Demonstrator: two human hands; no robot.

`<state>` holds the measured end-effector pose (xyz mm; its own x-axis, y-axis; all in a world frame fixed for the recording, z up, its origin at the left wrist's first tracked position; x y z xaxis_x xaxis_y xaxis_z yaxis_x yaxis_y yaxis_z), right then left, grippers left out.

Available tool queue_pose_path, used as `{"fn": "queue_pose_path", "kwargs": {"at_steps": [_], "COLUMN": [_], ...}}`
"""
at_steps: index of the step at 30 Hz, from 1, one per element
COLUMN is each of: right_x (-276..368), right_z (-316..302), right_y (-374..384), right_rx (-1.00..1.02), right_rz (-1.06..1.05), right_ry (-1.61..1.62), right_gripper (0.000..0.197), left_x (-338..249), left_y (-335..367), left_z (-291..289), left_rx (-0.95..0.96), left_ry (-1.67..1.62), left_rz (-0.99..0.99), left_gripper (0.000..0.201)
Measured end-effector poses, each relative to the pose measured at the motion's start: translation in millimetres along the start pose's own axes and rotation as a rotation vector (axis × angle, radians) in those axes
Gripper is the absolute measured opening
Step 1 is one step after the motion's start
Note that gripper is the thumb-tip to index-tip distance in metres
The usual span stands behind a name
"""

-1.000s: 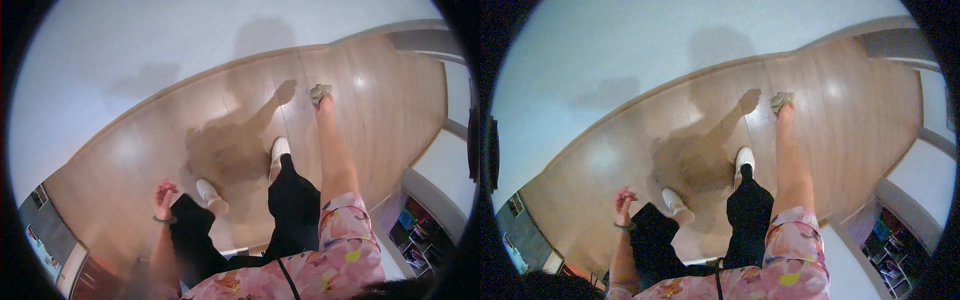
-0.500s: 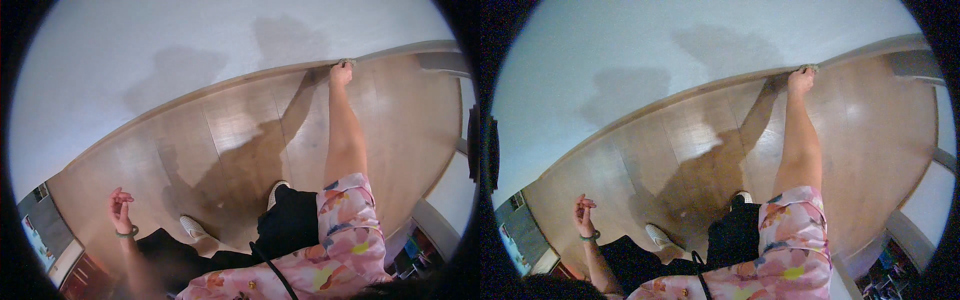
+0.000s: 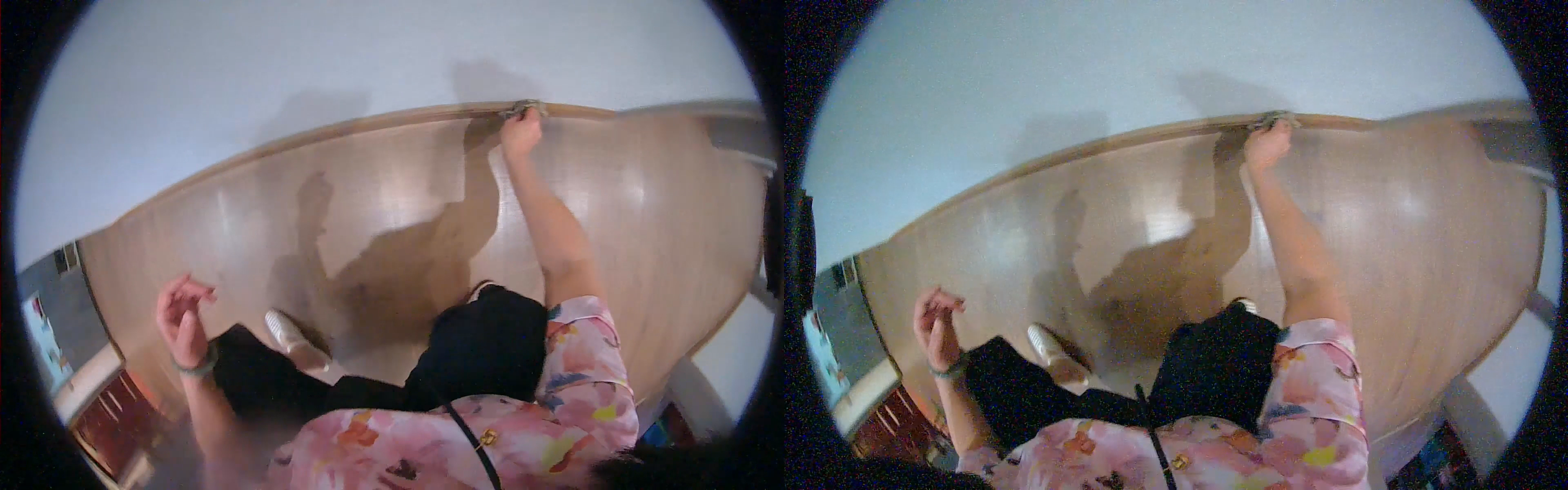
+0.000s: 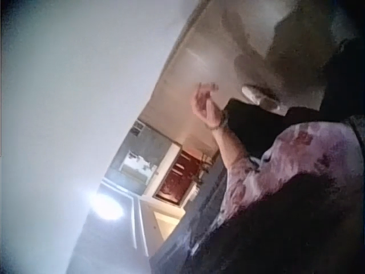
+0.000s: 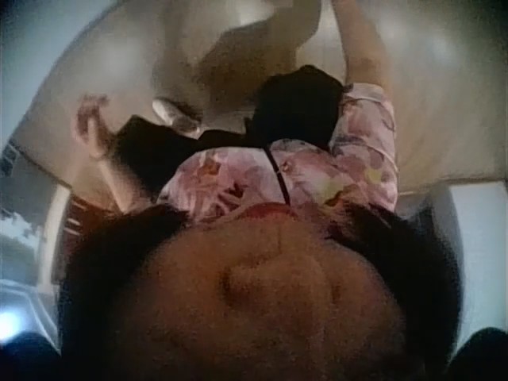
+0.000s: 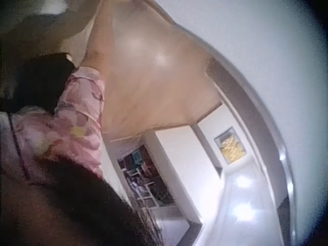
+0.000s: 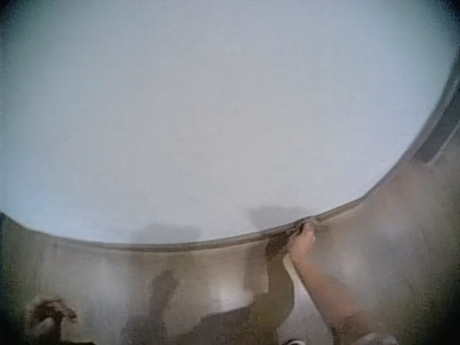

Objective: The person is wiping a bathroom scale, a wooden furniture base, and a wall baseboard with a cloth.

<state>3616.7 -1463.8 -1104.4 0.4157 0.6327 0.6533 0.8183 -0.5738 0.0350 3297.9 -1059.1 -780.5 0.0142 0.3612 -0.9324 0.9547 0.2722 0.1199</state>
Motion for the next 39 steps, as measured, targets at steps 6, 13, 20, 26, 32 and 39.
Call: {"fn": "queue_pose_path", "kwargs": {"at_steps": [6, 13, 20, 26, 32, 39], "right_x": [75, 150, 126, 96, 71, 16], "right_z": [99, 128, 147, 156, 184, 84], "right_y": [59, 52, 111, 100, 197, 316], "right_rx": [0.112, 0.371, 0.354, 0.601, 0.806, 0.703], "right_rz": [-0.044, 0.169, 0.167, 0.246, -0.238, -0.89], "right_ry": [-0.065, -0.016, -0.189, -0.139, -0.834, -1.212], "right_gripper": [0.029, 0.03, 0.034, 0.033, 0.033, 0.029], "left_x": [-17, -32, -58, -73, -100, -125], "left_y": [101, 136, 151, 132, 124, 143], "left_z": [34, 106, 252, 371, 505, 686], "left_rx": [0.038, 0.108, -0.032, -0.255, -0.407, -0.444], "left_ry": [-0.129, -0.274, -0.329, -0.493, -0.57, -0.621], "left_rz": [0.101, 0.254, 0.122, 0.084, 0.112, 0.056], "left_gripper": [0.052, 0.046, 0.045, 0.045, 0.045, 0.045]}}
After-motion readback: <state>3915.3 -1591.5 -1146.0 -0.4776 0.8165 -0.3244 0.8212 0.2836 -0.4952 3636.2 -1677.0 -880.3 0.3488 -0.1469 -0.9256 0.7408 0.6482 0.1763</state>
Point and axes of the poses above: each hand's wrist, its own y-axis towards the middle knuckle, its own z-axis out of the palm, x = y × z, the point moved 1 cm from there along y, towards the middle knuckle, and after that the axes turned 10 degrees about z, right-handed, at the moved point
